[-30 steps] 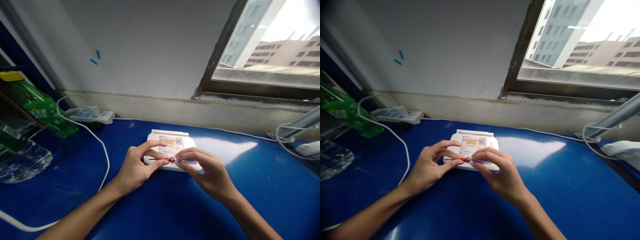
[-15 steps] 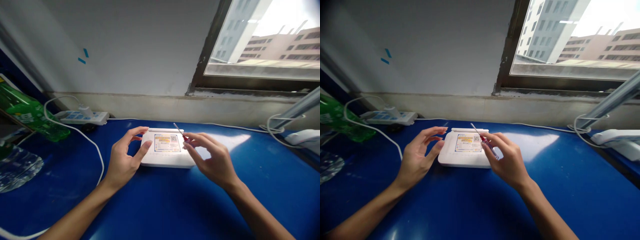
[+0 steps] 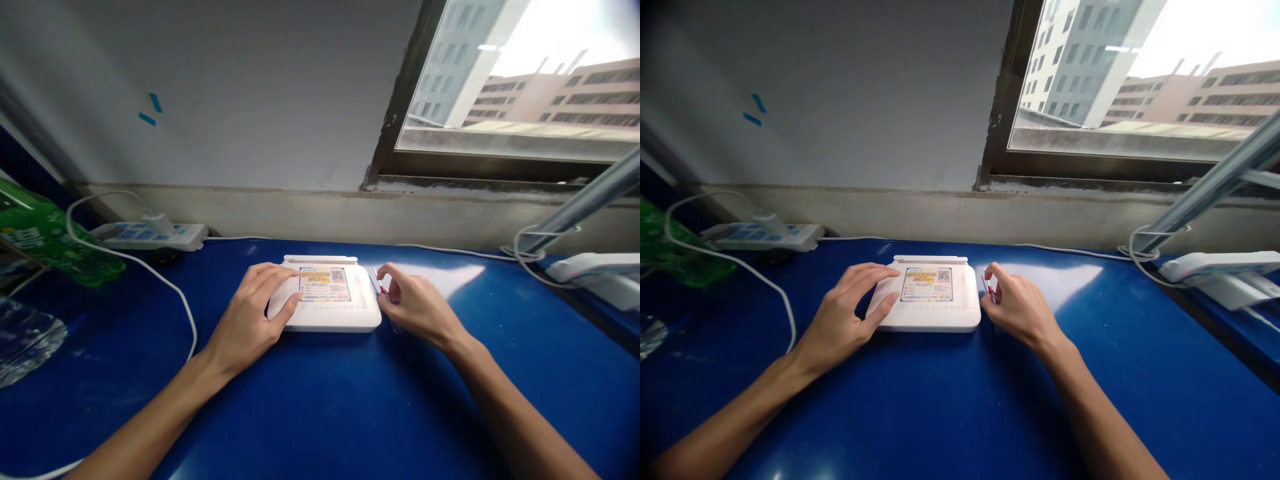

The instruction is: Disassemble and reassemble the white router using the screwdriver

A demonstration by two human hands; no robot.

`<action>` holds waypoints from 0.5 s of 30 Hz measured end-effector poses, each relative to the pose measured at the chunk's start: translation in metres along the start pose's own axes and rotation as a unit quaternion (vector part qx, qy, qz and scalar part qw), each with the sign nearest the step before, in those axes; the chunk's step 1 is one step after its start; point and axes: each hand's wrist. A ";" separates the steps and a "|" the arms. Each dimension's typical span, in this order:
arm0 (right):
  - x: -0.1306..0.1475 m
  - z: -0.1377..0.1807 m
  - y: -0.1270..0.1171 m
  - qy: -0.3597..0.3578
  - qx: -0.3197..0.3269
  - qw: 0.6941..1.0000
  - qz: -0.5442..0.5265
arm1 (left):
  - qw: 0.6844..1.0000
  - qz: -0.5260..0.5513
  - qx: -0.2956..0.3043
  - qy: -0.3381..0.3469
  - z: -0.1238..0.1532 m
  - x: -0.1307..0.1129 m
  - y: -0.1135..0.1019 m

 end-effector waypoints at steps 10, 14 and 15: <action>0.003 0.000 0.000 0.023 -0.019 0.999 0.028 | 1.000 0.008 0.001 -0.008 0.000 0.002 -0.002; 0.004 -0.001 -0.003 0.024 -0.084 0.996 -0.026 | 1.000 0.019 -0.007 0.002 -0.001 0.000 -0.004; 0.004 0.000 -0.003 0.017 -0.091 0.995 -0.038 | 1.000 0.021 -0.008 0.007 -0.001 -0.001 -0.004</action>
Point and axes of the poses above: each hand's wrist, its own z-axis away from the middle knuckle, its own y-axis out of the palm, x = y × z, and after that the axes turned 12 degrees about -z, right-handed
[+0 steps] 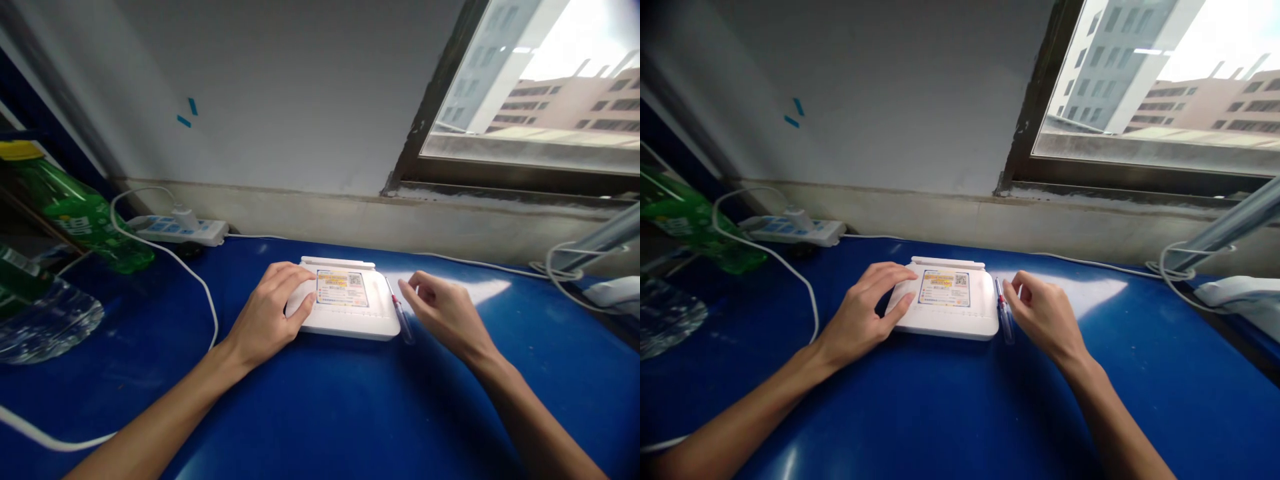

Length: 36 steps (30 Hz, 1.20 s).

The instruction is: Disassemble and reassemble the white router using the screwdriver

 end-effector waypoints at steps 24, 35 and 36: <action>-0.001 -0.003 -0.010 -0.078 -0.122 0.989 -0.029 | 0.959 -0.124 0.215 0.134 -0.036 -0.047 0.010; -0.030 -0.007 -0.014 -0.059 -0.092 0.993 -0.042 | 0.896 -0.207 0.357 0.166 -0.098 -0.083 0.044; -0.031 -0.007 -0.015 -0.058 -0.089 0.993 -0.042 | 0.893 -0.210 0.362 0.166 -0.100 -0.084 0.044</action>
Point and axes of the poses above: each hand's wrist, its own z-axis away from the middle knuckle, its own y-axis out of the palm, x = y × z, and after that the axes turned 12 degrees about -z, right-handed
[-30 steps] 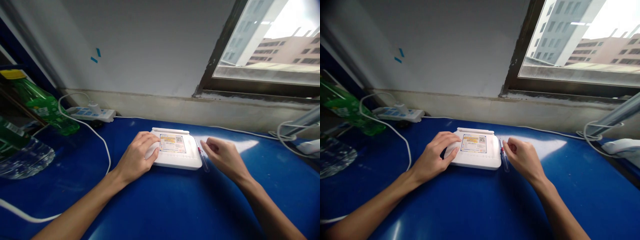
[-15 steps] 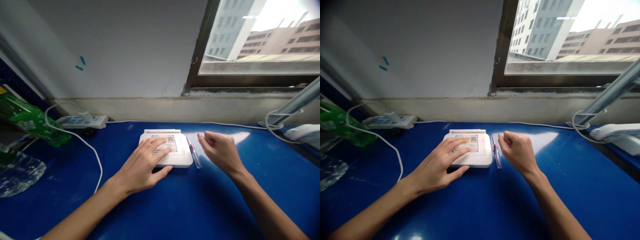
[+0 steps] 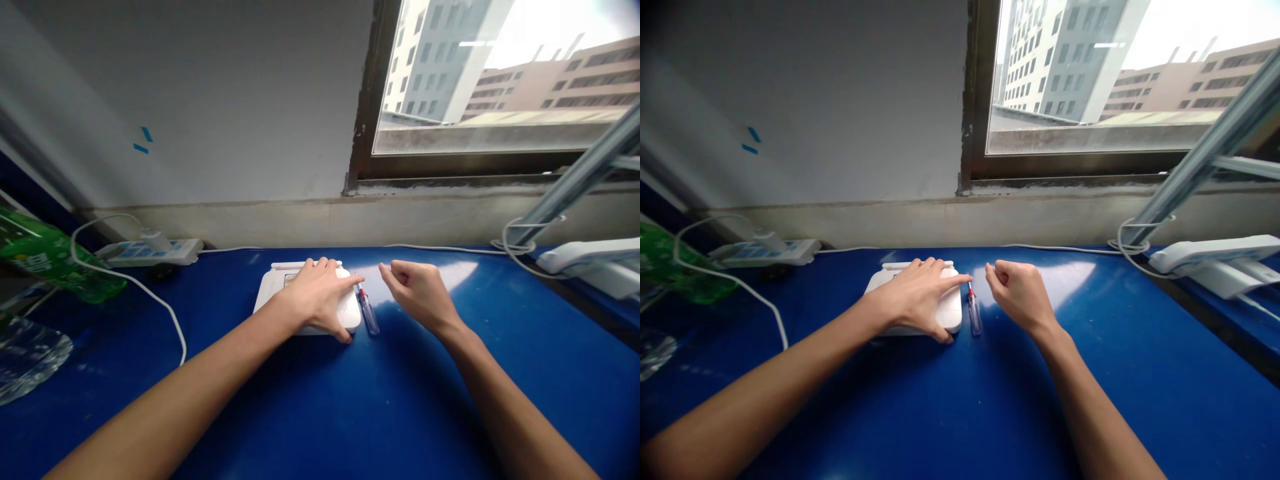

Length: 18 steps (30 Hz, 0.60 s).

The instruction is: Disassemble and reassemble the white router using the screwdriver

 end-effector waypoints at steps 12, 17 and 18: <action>-0.004 0.004 0.004 0.007 0.060 0.998 0.003 | 0.945 0.262 -0.196 0.003 0.058 0.044 -0.046; -0.002 0.004 0.005 0.009 0.066 0.998 0.000 | 0.864 0.414 -0.286 -0.030 0.096 0.062 -0.011; 0.001 0.003 0.004 0.011 0.065 0.998 -0.002 | 0.850 0.433 -0.299 -0.028 0.104 0.067 -0.002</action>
Point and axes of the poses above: each hand's wrist, its own z-axis away from the middle knuckle, its own y-axis out of the palm, x = y × z, and after that the axes turned 12 degrees about -z, right-handed
